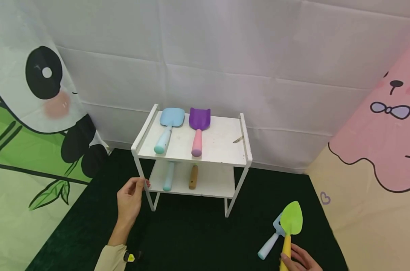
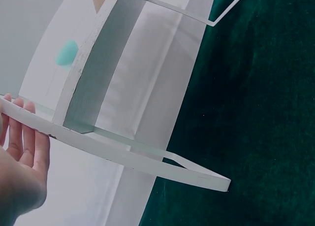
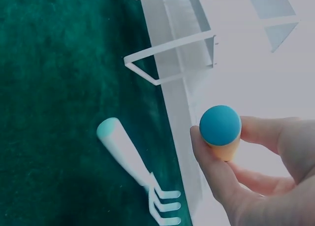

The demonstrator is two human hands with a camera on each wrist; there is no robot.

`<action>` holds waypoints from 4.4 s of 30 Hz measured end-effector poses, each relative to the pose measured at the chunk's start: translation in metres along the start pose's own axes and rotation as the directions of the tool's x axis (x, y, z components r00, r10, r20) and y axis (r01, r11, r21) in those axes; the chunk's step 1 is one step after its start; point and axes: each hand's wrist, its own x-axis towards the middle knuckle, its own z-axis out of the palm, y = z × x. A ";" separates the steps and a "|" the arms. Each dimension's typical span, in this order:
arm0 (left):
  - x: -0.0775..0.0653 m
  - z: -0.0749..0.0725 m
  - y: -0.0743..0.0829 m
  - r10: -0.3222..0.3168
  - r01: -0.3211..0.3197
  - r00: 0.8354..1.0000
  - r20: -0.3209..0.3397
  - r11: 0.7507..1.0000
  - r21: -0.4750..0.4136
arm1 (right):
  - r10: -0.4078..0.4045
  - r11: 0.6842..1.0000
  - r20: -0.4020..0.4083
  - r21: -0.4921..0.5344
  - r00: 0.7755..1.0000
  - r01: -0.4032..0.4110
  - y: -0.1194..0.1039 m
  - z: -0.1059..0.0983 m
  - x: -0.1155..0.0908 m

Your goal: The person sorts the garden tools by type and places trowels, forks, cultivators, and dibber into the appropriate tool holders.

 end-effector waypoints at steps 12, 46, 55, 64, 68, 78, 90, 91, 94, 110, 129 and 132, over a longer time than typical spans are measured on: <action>0.001 0.000 -0.001 -0.007 0.007 1.000 0.001 1.000 -0.004 | -0.136 0.988 -0.045 -0.086 0.990 0.132 -0.014 0.017 -0.030; 0.002 -0.002 -0.010 -0.003 0.003 1.000 0.000 1.000 -0.005 | -0.493 0.863 -0.100 -0.184 0.864 0.471 -0.059 0.067 -0.104; 0.005 -0.002 -0.034 0.006 -0.006 1.000 -0.019 1.000 -0.002 | -0.571 0.804 -0.006 -0.206 0.821 0.558 -0.072 0.075 -0.122; 0.006 0.002 -0.034 0.008 -0.008 0.999 -0.031 1.000 -0.012 | -0.602 0.777 0.095 -0.157 0.793 0.609 -0.088 0.082 -0.132; 0.007 0.005 -0.035 0.003 -0.004 1.000 -0.030 1.000 -0.022 | -0.609 0.768 0.128 -0.153 0.783 0.622 -0.094 0.083 -0.133; 0.004 0.009 -0.011 -0.009 0.009 1.000 -0.017 1.000 -0.011 | -0.706 0.659 0.200 -0.167 0.680 0.733 -0.113 0.086 -0.134; 0.001 0.009 -0.002 -0.026 0.026 1.000 -0.015 1.000 0.000 | -0.744 0.571 0.223 -0.277 0.630 0.773 -0.139 0.094 -0.144; 0.001 0.009 -0.001 -0.027 0.027 1.000 -0.014 1.000 0.003 | -0.743 0.570 0.231 -0.273 0.629 0.775 -0.142 0.095 -0.144; 0.001 0.008 0.000 -0.031 0.031 0.999 -0.012 0.999 0.008 | -0.760 0.543 0.263 -0.246 0.594 0.803 -0.148 0.096 -0.142; 0.002 0.008 -0.001 -0.024 0.024 1.000 -0.014 1.000 -0.013 | -0.835 0.393 0.369 -0.120 0.408 0.912 -0.178 0.102 -0.126; 0.007 0.008 -0.034 -0.009 0.009 1.000 -0.028 1.000 0.006 | -0.810 0.359 0.425 -0.182 0.403 0.915 -0.219 0.115 -0.118; 0.006 0.009 -0.028 -0.007 0.008 1.000 -0.025 1.000 0.003 | -0.797 0.368 0.428 -0.216 0.426 0.905 -0.226 0.117 -0.116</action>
